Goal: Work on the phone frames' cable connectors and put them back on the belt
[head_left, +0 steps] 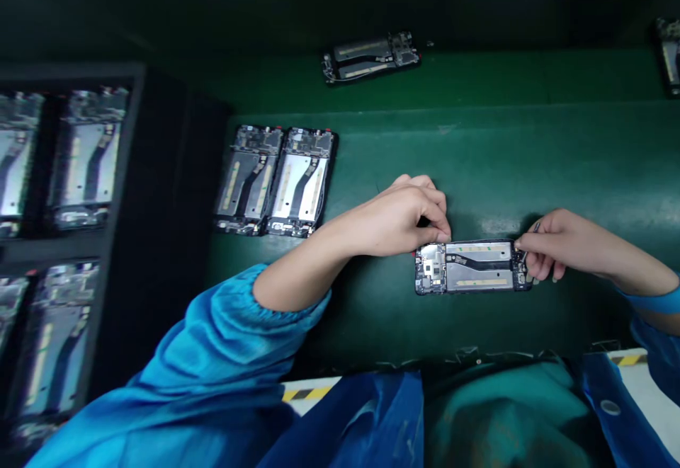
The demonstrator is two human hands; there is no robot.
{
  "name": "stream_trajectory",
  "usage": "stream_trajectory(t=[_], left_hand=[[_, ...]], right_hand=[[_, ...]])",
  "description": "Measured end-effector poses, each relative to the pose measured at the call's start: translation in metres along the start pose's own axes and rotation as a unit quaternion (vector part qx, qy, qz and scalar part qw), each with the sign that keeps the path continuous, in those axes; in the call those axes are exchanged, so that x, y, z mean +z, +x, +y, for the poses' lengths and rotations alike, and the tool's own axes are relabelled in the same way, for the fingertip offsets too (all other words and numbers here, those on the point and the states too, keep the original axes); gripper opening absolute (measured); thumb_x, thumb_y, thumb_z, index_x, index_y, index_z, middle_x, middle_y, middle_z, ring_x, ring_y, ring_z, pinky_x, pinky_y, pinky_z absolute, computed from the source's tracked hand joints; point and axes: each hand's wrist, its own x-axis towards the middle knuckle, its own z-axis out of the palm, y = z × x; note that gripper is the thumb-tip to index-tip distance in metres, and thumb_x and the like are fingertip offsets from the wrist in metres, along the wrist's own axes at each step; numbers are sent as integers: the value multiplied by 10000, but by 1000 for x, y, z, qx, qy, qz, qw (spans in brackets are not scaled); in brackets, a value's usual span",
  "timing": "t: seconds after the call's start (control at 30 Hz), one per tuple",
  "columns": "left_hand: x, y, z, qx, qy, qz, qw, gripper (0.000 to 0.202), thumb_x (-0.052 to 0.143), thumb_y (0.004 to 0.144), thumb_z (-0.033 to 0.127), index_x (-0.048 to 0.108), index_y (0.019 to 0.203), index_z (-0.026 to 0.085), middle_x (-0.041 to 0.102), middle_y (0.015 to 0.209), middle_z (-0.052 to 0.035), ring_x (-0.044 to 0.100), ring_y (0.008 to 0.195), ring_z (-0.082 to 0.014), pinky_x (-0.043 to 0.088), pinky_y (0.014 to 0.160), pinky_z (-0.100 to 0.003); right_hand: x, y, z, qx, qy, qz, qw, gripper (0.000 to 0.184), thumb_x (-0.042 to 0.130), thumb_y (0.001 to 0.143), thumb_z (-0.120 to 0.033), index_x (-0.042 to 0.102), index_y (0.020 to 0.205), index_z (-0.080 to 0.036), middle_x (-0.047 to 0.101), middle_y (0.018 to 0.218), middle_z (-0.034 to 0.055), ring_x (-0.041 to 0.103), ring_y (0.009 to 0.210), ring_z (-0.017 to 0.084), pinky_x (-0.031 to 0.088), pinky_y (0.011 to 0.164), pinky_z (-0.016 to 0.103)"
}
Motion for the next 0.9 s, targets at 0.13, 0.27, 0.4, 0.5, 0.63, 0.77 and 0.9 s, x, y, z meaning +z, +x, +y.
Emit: stream_trajectory(t=[0.13,0.27,0.4,0.5,0.63,0.77,0.9], left_hand=[[0,0,-2,16,-5,0,1000,166,660,942,306,808,879,262,737,871,-17,554,976,-214,321,998,-403],[-2,0,-4,25,-12,-9,1000,168,663,941,309,812,875,267,750,860,-18,560,983,-215,325,1012,-402],[-3,0,-2,20,-6,-8,1000,170,661,940,309,811,875,264,753,859,-20,561,987,-218,328,1007,-403],[-2,1,2,20,5,-6,1000,187,642,944,309,807,874,257,755,864,-21,565,982,-215,327,993,-402],[1,7,12,31,54,-2,998,225,593,951,255,802,867,248,756,891,-23,554,963,-212,326,899,-383],[6,21,23,43,88,-3,995,247,571,928,177,795,848,244,754,902,-18,546,949,-211,316,866,-381],[12,46,32,60,91,-15,994,255,554,883,142,777,796,227,752,888,-21,548,943,-215,317,836,-379]], right_hand=[[-1,2,5,-9,13,0,1000,312,699,830,-299,715,563,-139,751,630,120,698,530,153,533,415,184],[-1,4,9,-12,20,2,1000,296,726,804,-323,712,570,-142,754,641,119,703,537,162,534,409,190],[0,3,9,-9,15,11,1000,285,734,809,-304,712,578,-137,755,649,126,709,544,169,541,413,194],[1,4,7,-7,13,15,1000,291,729,809,-297,705,565,-139,743,618,120,708,538,170,539,406,191],[3,3,4,-9,14,18,1000,289,695,817,-273,703,557,-146,742,608,118,712,538,172,541,409,192],[6,0,-2,3,14,23,1000,302,676,818,-228,693,526,-153,731,582,114,702,519,166,529,401,184],[7,1,-4,-5,11,26,1000,324,632,831,-186,692,515,-153,724,565,106,695,501,156,516,391,175]])
